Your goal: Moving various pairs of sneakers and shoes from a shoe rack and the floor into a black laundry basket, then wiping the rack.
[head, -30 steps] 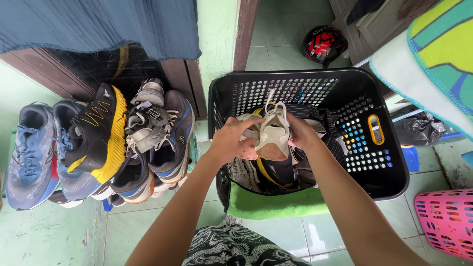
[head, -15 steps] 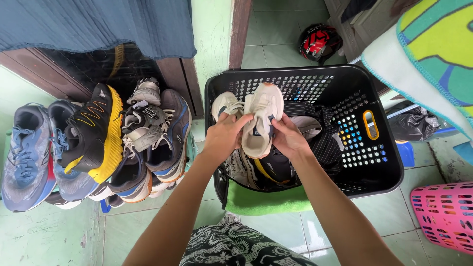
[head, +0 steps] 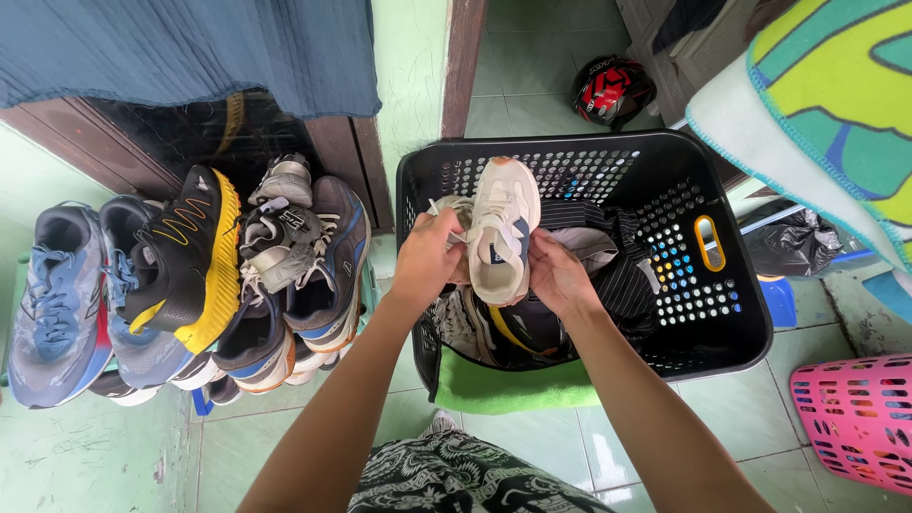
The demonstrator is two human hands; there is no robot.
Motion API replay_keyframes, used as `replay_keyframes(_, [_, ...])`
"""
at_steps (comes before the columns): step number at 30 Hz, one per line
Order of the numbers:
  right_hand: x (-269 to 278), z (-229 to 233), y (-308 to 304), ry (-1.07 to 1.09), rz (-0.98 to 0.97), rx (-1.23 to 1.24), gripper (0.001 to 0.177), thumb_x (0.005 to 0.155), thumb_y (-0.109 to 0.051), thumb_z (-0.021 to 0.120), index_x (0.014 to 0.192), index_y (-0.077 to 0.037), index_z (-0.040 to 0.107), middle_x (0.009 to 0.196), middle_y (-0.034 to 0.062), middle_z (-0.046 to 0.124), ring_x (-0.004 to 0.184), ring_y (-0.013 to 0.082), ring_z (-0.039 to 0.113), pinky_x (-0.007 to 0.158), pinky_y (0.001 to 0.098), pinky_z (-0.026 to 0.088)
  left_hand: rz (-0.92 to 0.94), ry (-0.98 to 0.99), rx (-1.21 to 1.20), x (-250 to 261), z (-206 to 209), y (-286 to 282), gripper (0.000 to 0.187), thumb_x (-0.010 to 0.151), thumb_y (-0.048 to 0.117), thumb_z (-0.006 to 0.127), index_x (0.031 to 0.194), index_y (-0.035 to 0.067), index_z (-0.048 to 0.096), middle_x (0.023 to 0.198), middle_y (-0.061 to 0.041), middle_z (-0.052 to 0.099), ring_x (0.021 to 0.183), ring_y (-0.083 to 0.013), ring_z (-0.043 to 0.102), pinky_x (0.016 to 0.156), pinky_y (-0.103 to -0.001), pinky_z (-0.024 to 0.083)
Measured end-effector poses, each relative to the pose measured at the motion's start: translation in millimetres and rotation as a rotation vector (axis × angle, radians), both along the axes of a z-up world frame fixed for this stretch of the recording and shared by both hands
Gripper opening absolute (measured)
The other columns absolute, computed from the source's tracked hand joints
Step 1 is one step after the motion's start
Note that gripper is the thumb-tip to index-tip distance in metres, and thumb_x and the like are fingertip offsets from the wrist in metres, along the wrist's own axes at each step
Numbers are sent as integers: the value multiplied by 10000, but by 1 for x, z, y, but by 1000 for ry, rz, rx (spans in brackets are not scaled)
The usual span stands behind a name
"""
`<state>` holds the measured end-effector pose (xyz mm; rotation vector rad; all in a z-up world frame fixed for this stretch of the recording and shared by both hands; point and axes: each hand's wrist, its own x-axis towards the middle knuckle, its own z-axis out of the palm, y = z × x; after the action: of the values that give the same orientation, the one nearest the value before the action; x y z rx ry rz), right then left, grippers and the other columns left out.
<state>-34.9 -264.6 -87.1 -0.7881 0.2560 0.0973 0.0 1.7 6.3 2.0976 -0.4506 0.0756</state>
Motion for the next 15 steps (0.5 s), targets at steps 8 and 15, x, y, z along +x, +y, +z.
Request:
replay_keyframes(8, [-14, 71, 39, 61, 192, -205, 562, 1028, -307, 551, 1533, -87, 442, 1409, 84, 588, 1214, 232, 597, 851, 460, 527, 41, -52, -94, -4, -8, 3, 365, 826, 49, 745, 1134, 134, 568, 994, -156, 644, 901, -378, 675, 773, -446, 542])
replay_keyframes(15, [-10, 83, 44, 110, 143, -184, 548, 1009, -254, 558, 1519, -103, 430, 1437, 78, 564, 1291, 242, 579, 976, 515, 538, -9, -60, -280, -11, 3, 3, 770, 787, -79, 730, 1446, 232, 481, 1143, -190, 628, 1021, -381, 689, 845, -428, 567])
